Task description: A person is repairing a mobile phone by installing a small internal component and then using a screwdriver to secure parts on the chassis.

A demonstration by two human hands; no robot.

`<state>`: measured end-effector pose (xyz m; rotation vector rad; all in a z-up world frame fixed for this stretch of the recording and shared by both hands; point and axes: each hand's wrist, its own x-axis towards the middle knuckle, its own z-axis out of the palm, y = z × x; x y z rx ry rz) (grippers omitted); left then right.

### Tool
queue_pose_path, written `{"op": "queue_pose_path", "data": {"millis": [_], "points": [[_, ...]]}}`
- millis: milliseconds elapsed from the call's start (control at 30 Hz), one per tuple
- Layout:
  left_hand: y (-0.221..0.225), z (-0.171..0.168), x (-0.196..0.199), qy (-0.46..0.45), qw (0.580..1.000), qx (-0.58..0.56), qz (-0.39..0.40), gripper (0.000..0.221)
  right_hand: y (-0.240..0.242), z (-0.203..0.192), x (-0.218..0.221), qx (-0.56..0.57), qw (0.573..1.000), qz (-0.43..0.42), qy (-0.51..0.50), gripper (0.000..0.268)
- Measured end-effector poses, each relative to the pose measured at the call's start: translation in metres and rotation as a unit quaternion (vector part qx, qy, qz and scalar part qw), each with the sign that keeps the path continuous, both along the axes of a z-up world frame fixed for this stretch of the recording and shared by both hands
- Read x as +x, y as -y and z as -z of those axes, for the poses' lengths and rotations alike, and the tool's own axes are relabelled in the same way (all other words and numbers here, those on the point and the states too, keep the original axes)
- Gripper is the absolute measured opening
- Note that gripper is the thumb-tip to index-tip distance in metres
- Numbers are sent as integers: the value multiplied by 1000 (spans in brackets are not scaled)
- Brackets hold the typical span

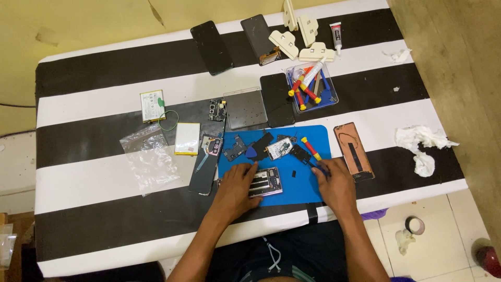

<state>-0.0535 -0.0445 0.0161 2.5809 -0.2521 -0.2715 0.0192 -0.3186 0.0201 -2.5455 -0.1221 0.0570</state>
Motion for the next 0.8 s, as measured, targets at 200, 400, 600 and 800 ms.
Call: {"op": "queue_pose_path", "data": {"millis": [200, 400, 600, 800], "points": [[-5, 11, -4, 4, 1000, -7, -16, 88, 18, -33, -4, -71, 985, 157, 4, 45], [2, 31, -19, 65, 995, 2, -72, 91, 40, -25, 3, -44, 977, 194, -78, 57], [1, 16, -29, 59, 989, 13, -138, 96, 30, -30, 7, -63, 979, 190, -40, 50], [0, 8, -36, 11, 983, 52, -174, 98, 12, -27, -14, -70, 979, 150, -123, 42]]}}
